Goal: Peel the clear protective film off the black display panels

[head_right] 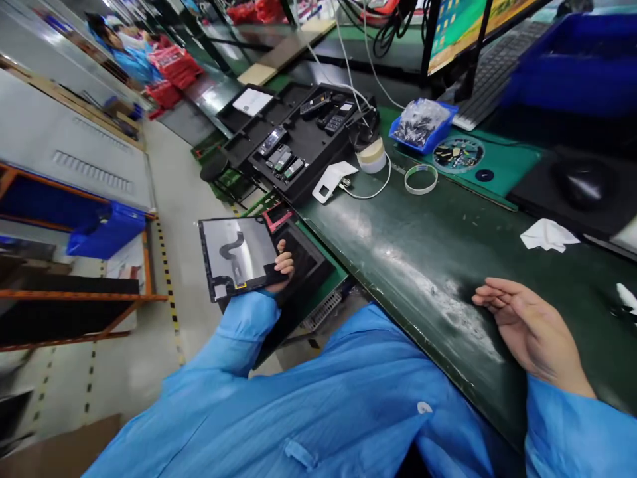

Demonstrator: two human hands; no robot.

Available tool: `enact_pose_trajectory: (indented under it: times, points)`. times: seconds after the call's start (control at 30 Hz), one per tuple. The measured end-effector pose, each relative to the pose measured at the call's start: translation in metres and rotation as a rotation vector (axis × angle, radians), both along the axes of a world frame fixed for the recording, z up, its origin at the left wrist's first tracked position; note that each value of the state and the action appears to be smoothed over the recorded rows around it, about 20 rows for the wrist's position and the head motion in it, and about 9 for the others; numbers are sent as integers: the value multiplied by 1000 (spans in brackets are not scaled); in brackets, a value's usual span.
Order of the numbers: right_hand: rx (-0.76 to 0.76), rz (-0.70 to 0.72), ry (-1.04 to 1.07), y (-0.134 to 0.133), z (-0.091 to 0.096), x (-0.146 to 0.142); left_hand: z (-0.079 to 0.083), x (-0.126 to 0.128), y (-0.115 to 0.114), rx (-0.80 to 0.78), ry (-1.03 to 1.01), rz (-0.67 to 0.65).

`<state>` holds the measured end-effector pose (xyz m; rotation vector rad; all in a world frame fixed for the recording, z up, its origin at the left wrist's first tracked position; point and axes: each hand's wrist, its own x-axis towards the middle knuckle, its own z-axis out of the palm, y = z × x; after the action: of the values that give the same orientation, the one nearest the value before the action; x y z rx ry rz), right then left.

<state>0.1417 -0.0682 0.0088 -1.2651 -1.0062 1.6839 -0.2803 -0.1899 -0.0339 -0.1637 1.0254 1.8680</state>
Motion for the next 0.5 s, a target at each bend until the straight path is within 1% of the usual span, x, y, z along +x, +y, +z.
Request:
enact_pose_trajectory:
  times: [0.1,0.27,0.33,0.5]
  points:
    - [20,9,-4,0,-2,0,-16,-11,-3,11,-7,84]
    - [-67,-23,-5,2,-1,1,-41,-14,3,66,-78,138]
    - [-83,-8,17,3,-2,3,-49,-16,7,105,-106,153]
    - [-50,36,39,4,-11,11,-61,-27,20,217,-169,189]
